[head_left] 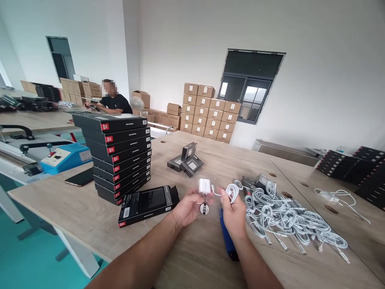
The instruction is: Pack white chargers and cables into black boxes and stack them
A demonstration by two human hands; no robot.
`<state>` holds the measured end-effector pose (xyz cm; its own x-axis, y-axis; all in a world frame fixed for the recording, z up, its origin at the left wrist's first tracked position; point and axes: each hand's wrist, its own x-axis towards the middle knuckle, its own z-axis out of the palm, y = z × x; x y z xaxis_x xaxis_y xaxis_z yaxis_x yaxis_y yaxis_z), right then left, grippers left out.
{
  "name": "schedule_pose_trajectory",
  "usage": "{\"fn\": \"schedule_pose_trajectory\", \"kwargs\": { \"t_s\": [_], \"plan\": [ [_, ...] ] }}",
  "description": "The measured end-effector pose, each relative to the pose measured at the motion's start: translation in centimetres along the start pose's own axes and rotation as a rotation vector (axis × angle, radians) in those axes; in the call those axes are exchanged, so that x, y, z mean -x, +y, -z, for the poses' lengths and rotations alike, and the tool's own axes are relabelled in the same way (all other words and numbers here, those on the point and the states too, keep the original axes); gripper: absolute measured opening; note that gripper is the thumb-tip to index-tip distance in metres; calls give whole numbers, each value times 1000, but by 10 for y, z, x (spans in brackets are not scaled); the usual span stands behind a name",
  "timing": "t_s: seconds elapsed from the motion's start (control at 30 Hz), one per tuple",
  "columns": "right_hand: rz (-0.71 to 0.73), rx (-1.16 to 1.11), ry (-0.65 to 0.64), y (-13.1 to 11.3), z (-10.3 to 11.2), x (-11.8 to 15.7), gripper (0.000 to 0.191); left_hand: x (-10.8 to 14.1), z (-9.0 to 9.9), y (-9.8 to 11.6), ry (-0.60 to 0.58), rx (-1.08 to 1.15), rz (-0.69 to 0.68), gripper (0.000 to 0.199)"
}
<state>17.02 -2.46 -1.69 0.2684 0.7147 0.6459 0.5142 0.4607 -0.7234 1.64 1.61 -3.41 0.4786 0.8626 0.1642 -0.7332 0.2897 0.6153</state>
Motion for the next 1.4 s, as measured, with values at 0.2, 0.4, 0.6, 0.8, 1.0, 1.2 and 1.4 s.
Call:
{"fn": "schedule_pose_trajectory", "kwargs": {
  "t_s": [0.2,0.4,0.6,0.8,1.0,1.2,1.4],
  "plan": [
    [391,182,-355,5,-3,1,54,5,-6,2,-67,-43,-8,36],
    [459,109,-282,-4,-5,3,47,11,-7,9,-135,-16,42,41],
    [268,-27,-231,-23,0,4,40,10,-9,10,-159,-13,54,45],
    [-35,239,308,-1,72,-35,56,0,-5,9,-23,-51,24,35],
    [-48,702,367,26,90,-47,84,0,1,8,-14,-80,28,35],
    [-378,-279,-131,2,34,-22,90,7,-8,6,-128,-312,160,44],
    [-614,-708,-298,0,25,-16,53,15,-24,46,55,-543,51,57]
  ]
}}
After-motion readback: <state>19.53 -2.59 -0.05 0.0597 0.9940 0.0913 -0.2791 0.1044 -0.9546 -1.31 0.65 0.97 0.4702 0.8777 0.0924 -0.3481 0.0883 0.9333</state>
